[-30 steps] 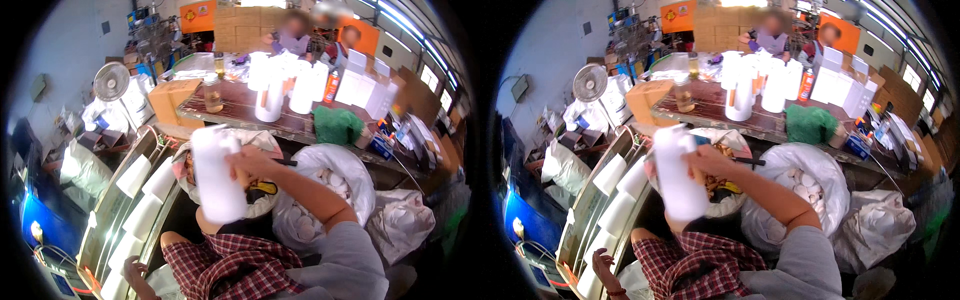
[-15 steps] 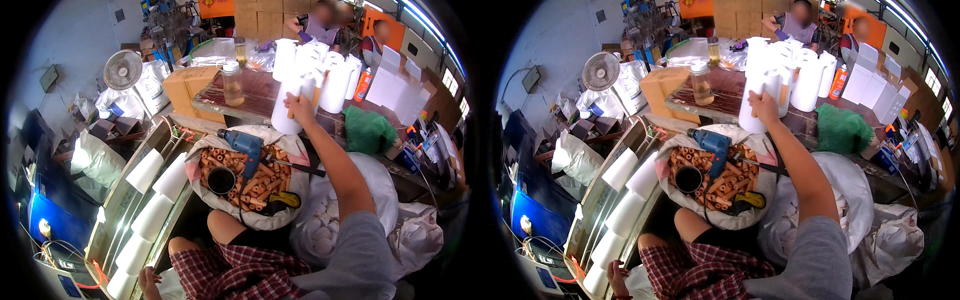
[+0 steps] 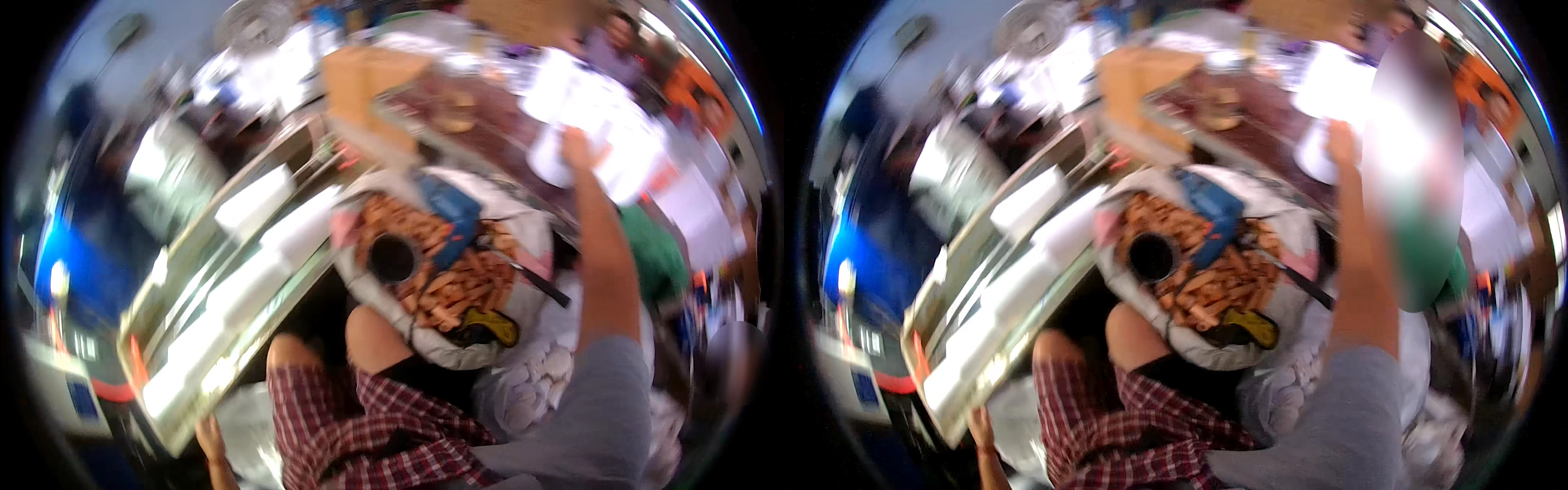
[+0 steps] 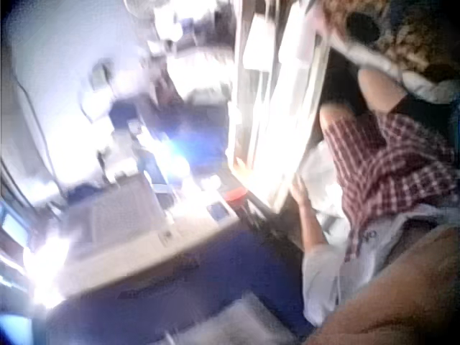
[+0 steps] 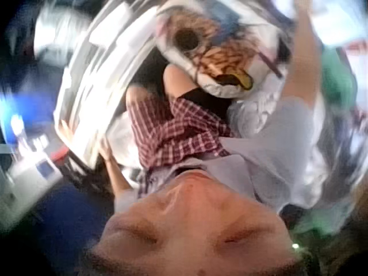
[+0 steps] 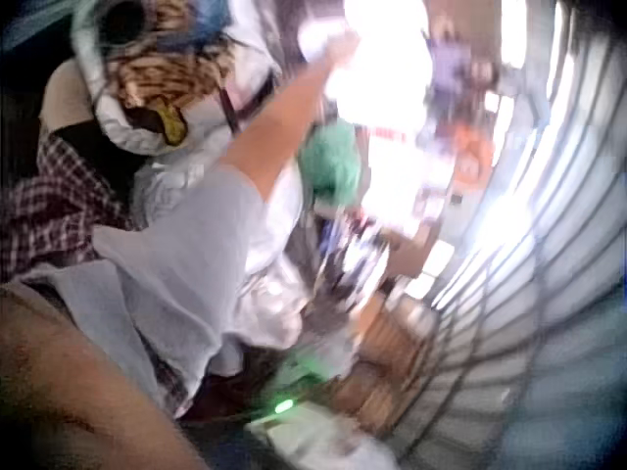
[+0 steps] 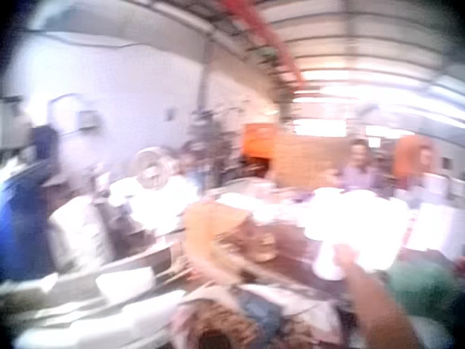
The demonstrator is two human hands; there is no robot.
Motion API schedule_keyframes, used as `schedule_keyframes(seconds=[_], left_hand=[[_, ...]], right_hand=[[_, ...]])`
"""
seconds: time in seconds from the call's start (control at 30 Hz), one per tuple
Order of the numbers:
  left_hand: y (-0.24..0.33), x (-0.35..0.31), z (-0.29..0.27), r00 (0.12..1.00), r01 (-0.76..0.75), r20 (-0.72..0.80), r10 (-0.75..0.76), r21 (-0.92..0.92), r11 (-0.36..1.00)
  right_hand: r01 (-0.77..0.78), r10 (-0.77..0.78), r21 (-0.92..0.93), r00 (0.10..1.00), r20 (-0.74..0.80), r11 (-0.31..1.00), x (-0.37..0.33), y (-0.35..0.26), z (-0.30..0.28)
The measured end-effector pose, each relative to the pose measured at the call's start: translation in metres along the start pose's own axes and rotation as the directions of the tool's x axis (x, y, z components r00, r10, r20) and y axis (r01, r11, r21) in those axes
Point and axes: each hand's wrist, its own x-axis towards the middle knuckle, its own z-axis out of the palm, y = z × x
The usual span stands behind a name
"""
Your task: The person assembles white plastic cone-shaped components by inserting small pieces and using a power drill to secure them at an industrial workstation.
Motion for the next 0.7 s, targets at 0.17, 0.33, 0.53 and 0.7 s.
schedule_keyframes(seconds=[0.17,0.33,0.53,0.7], left_hand=[[-0.008,-0.024,-0.032,0.960,0.214,-0.254,-0.117,0.398,0.892],[-0.144,-0.128,-0.062,0.645,0.765,-0.476,-0.598,0.395,0.510],[-0.178,-0.148,0.007,0.807,0.312,-0.072,-0.586,0.895,0.319],[-0.252,-0.117,0.068,0.723,-0.279,0.338,-0.602,0.941,0.193]], right_hand=[[-0.028,-0.010,0.450,0.997,0.083,0.892,-0.069,0.078,0.020],[-0.405,0.149,0.772,0.911,0.384,0.490,-0.115,0.054,0.034],[-0.596,0.071,0.739,0.791,0.608,0.315,-0.183,0.027,-0.028],[-0.600,0.075,0.608,0.742,0.667,0.520,-0.187,-0.038,-0.130]])
